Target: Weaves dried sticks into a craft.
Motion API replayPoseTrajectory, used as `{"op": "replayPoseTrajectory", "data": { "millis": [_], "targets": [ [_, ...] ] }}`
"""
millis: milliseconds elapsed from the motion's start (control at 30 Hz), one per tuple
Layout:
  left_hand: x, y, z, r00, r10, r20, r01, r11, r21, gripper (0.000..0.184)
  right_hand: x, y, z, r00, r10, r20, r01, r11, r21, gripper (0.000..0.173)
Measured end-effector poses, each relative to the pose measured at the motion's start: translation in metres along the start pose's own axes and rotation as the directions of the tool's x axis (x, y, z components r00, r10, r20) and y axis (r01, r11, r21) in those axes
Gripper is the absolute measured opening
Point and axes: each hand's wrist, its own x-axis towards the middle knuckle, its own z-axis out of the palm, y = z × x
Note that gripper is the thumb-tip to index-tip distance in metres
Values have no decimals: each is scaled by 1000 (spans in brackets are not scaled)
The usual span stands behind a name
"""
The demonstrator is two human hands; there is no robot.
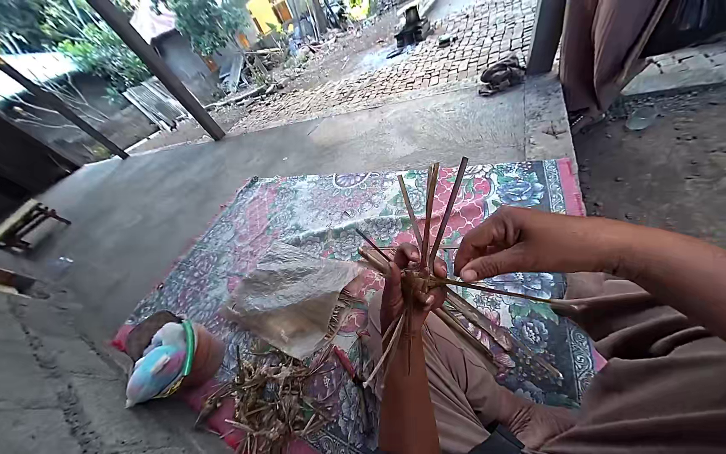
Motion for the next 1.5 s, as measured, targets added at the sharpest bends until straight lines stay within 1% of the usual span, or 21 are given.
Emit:
{"op": "replayPoseTrajectory", "data": {
  "millis": [100,167,267,333,400,533,600,633,700,733,833,933,1000,1067,1133,1200,1233,1300,1367,1433,1500],
  "targets": [
    [1,-3,-5,998,47,-33,-41,983,177,23,0,2,6,1000,-12,-24,9,993,-115,8],
    [5,-5,-7,997,76,-27,-68,970,231,18,2,5,8,998,-13,-69,1,984,-180,7],
    [7,-6,-10,994,98,-38,-83,953,293,14,5,11,15,988,-11,-153,-32,960,-277,10],
    [7,-6,-14,993,104,-51,-84,952,295,15,9,15,20,984,-27,-173,-36,936,-349,12],
    [8,-6,-17,994,98,-56,-79,959,273,15,11,19,21,984,-86,-156,13,909,-417,14],
    [16,-18,-7,985,114,-128,-109,993,47,14,10,19,10,975,-196,-103,128,879,-459,16],
    [21,-22,-5,980,115,-164,-109,993,43,20,7,18,4,968,-212,-133,107,830,-547,14],
    [22,-21,-4,975,116,-191,-103,992,73,26,5,19,2,964,-207,-165,72,805,-589,12],
    [23,-18,-3,948,130,-292,-88,984,153,39,3,22,-1,944,-228,-240,16,756,-655,8],
    [23,-17,-4,933,147,-328,-87,978,190,42,2,24,-4,934,-252,-255,10,729,-685,13],
    [23,-19,-3,902,182,-391,-68,955,288,43,2,24,-6,909,-358,-213,81,654,-753,22],
    [25,-26,3,861,218,-460,-22,919,394,42,4,23,2,879,-457,-134,153,537,-830,22],
    [24,-25,1,865,228,-448,0,891,454,45,7,24,8,879,-466,-104,157,488,-858,20],
    [23,-22,0,866,215,-452,54,858,511,48,9,28,12,888,-447,-109,147,500,-853,21],
    [24,-22,3,842,201,-501,126,829,545,53,11,30,14,889,-437,-134,132,525,-841,22],
    [24,-24,2,837,223,-500,170,762,625,55,12,32,17,883,-430,-187,92,549,-831,21],
    [25,-26,2,843,226,-489,184,733,655,56,13,32,17,887,-402,-225,60,585,-809,20],
    [25,-26,-2,865,203,-459,196,705,682,58,14,31,17,914,-267,-306,-28,710,-704,21],
    [23,-27,-5,871,210,-444,214,652,727,58,15,30,17,944,-75,-321,-126,817,-563,24],
    [20,-28,-8,854,256,-453,241,578,780,56,19,33,21,951,24,-308,-179,857,-484,25],
    [16,-28,-14,841,280,-462,262,537,802,55,24,34,26,949,88,-303,-223,866,-448,23]
  ]
}}
